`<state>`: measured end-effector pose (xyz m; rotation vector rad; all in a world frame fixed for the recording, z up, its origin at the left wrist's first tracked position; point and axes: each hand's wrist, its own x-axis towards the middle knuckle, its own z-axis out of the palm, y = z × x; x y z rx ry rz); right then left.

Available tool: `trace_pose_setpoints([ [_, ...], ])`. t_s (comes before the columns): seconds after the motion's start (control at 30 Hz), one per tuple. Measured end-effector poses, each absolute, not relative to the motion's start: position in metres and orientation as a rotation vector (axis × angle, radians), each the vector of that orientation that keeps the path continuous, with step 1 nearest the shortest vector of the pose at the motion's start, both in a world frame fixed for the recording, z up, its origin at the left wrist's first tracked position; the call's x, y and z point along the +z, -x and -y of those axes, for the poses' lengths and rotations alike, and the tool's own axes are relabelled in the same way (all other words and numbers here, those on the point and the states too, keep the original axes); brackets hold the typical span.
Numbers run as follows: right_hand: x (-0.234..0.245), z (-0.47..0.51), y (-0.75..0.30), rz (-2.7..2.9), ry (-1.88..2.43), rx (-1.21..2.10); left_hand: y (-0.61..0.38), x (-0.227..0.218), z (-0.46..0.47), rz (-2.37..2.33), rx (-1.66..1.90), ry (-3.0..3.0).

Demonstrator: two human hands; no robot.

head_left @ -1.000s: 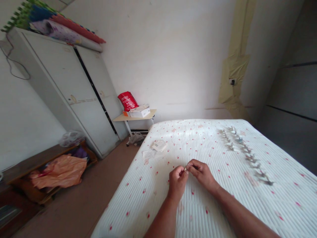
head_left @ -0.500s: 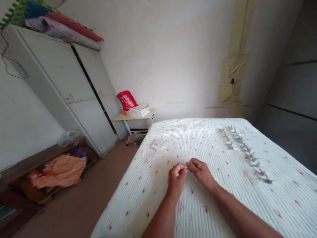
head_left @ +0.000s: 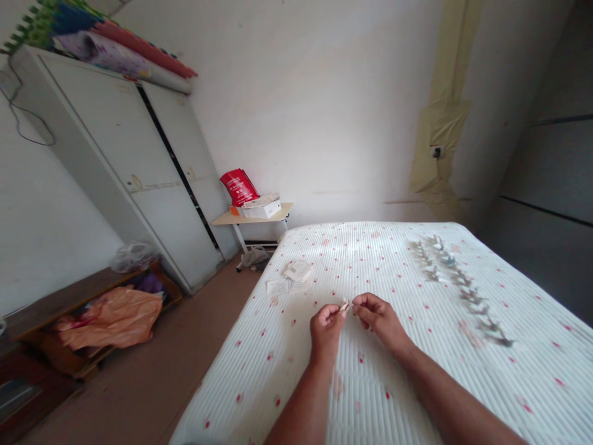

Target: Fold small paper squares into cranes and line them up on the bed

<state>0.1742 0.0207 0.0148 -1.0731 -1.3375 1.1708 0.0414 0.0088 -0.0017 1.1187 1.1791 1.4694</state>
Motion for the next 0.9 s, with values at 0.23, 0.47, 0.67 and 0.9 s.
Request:
trace_pose_setpoints([
  [0.23, 0.0097, -0.0201, -0.1693, 1.305, 0.940, 1.275, -0.0392, -0.0094, -0.0124, -1.264, 1.479, -1.305],
  [0.47, 0.0127, -0.0186, -0.1685, 1.342, 0.960, 1.231, -0.0414, -0.0112, -0.0118, -1.290, 1.450, -1.378],
  [0.67, 0.0131, -0.0186, -0.1685, 1.383, 1.011, 1.200, -0.0411, -0.0108, -0.0098, -1.344, 1.452, -1.456],
  [0.9, 0.0111, -0.0200, -0.1698, 1.355, 1.007, 1.199, -0.0412, -0.0115, -0.0095, -1.315, 1.401, -1.462],
])
